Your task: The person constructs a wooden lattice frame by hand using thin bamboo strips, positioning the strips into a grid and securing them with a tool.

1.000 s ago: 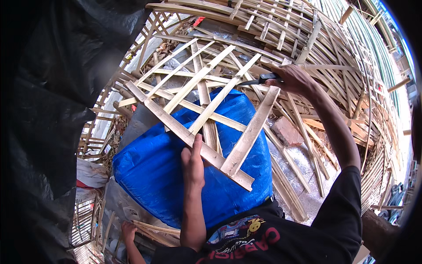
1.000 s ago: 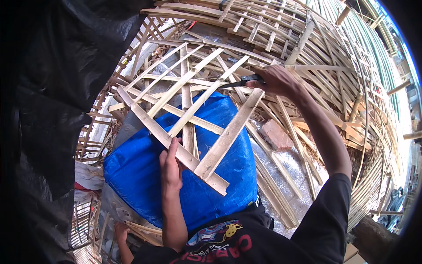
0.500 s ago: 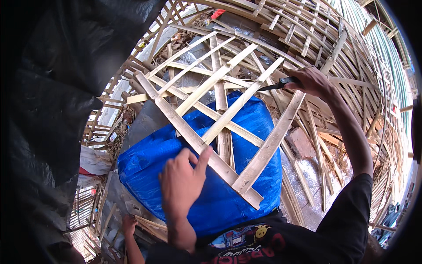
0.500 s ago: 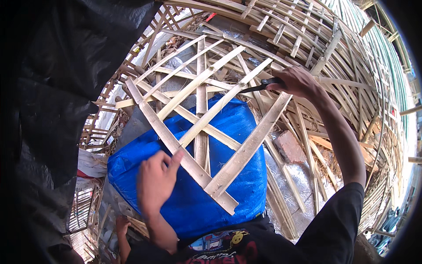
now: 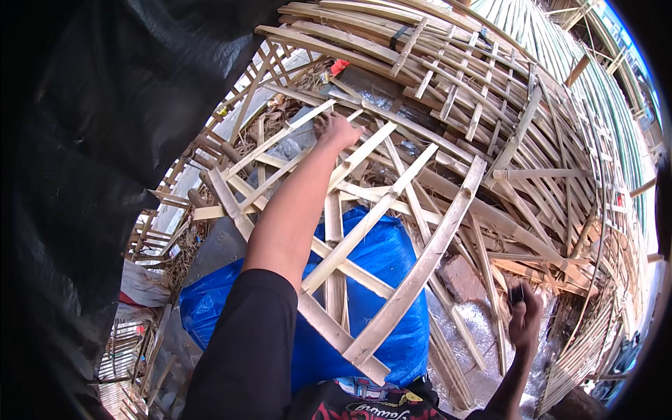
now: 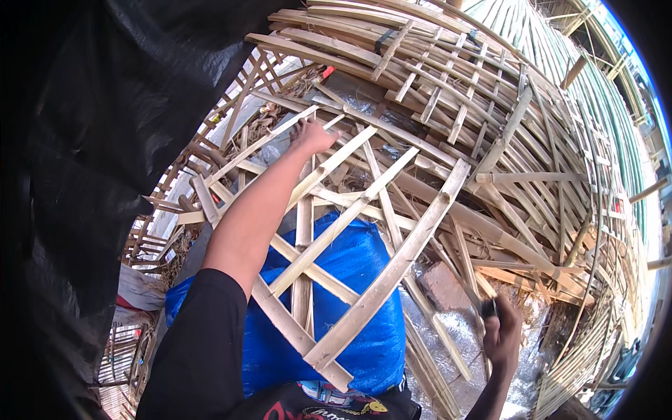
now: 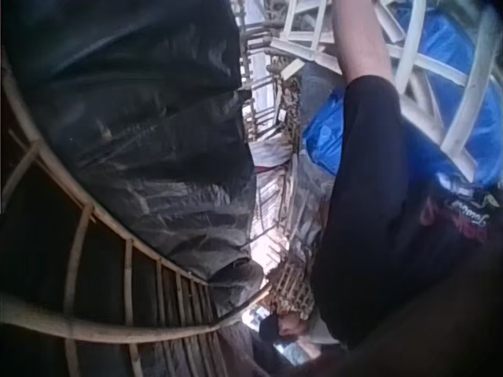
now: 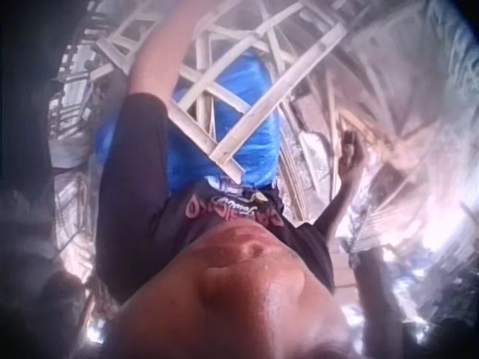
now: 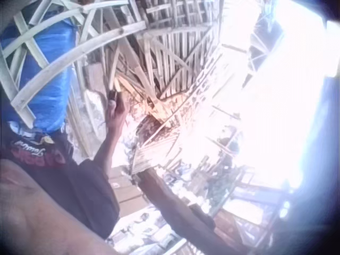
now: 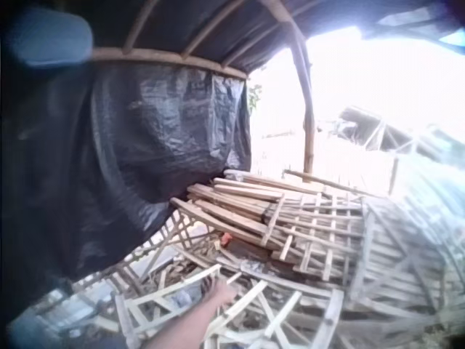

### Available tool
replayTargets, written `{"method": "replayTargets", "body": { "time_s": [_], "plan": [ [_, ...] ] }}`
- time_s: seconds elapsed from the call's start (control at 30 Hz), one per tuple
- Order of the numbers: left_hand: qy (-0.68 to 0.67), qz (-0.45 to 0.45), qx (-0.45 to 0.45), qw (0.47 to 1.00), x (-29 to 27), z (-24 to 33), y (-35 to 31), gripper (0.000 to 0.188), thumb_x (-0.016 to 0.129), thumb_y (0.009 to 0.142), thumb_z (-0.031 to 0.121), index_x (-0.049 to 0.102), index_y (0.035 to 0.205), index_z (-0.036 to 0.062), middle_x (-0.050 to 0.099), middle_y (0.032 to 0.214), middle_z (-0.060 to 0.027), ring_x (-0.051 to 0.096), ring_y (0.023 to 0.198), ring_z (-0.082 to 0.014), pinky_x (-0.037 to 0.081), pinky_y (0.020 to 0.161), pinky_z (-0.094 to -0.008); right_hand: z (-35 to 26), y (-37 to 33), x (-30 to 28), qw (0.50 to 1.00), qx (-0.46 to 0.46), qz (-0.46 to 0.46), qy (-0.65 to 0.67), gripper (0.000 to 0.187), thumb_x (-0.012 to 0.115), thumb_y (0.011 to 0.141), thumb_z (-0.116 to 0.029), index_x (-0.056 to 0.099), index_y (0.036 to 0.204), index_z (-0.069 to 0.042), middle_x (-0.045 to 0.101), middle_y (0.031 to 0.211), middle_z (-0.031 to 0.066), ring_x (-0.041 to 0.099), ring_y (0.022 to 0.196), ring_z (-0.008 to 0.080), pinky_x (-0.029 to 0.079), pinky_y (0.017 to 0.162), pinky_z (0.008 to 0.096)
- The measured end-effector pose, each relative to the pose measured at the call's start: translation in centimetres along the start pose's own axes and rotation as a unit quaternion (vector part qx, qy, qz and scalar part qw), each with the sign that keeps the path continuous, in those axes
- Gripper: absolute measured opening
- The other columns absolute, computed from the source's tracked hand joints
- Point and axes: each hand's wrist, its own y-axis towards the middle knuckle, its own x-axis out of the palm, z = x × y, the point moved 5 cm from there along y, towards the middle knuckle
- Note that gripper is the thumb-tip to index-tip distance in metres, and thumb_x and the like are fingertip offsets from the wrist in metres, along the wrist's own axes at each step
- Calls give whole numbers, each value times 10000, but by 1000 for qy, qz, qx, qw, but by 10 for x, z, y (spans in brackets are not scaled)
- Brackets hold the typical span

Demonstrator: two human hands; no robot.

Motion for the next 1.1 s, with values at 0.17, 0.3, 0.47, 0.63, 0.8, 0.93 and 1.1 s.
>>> {"method": "replayTargets", "body": {
  "time_s": [0.17, 0.3, 0.47, 0.63, 0.8, 0.93, 1.1],
  "plan": [
    [-32, -109, -1, 994, 28, -40, 59, 850, 654, 802, 662, 585, 1290, -31, 554, 1365, -237, 533, 1272, -376, 407, 1060, -496, 77, -100, 4, 949, 200, 64, 237, 613, 377, 984, -645, 444, 765, -76, 351, 579, -40, 334, 473, 61, 239, 431, 251],
    [-115, -66, -55, 990, 10, -56, 67, 823, 723, 740, 658, 633, 1228, 1, 601, 1310, -218, 575, 1224, -358, 454, 1006, -464, 91, -110, 28, 891, 278, 104, 343, 498, 361, 1043, -522, 436, 784, -104, 338, 589, -53, 321, 471, 46, 233, 431, 228],
    [-32, 71, 93, 993, -84, -21, 47, 553, 833, 664, 572, 728, 802, 47, 724, 865, -170, 698, 792, -294, 546, 683, -434, 93, -93, 43, 907, 255, 95, 323, 490, 350, 1055, -493, 478, 818, -83, 351, 595, -49, 336, 489, 50, 245, 446, 229],
    [-43, 236, 99, 966, -227, -2, -16, 544, 798, 668, 616, 708, 635, 80, 663, 618, -93, 647, 595, -247, 498, 571, -388, 59, -66, 58, 914, 201, 31, 352, 502, 330, 1064, -478, 513, 839, -68, 368, 612, -51, 342, 505, 52, 263, 458, 233],
    [-41, 430, 150, 890, -411, -2, -98, 619, 734, 693, 692, 676, 601, 83, 613, 552, -54, 600, 531, -176, 463, 571, -340, 6, -43, 58, 891, 169, 0, 420, 520, 304, 1063, -502, 514, 879, -63, 373, 597, -43, 318, 463, 50, 264, 437, 240],
    [-264, 523, 269, 764, -539, 3, -220, 441, 814, 782, 421, 641, 689, 26, 570, 589, -64, 529, 495, -179, 421, 500, -368, -55, -13, 43, 863, 204, 19, 461, 671, 271, 998, -670, 569, 926, -74, 526, 634, 14, 487, 506, 112, 371, 472, 252],
    [-309, 632, 251, 664, -556, -39, -329, 457, 822, 773, 416, 622, 655, 23, 562, 604, -49, 516, 509, -163, 421, 501, -359, -172, 24, 38, 792, 114, -7, 600, 662, 291, 951, -744, 465, 877, -110, 374, 567, -34, 318, 450, 80, 237, 429, 247]
  ]
}}
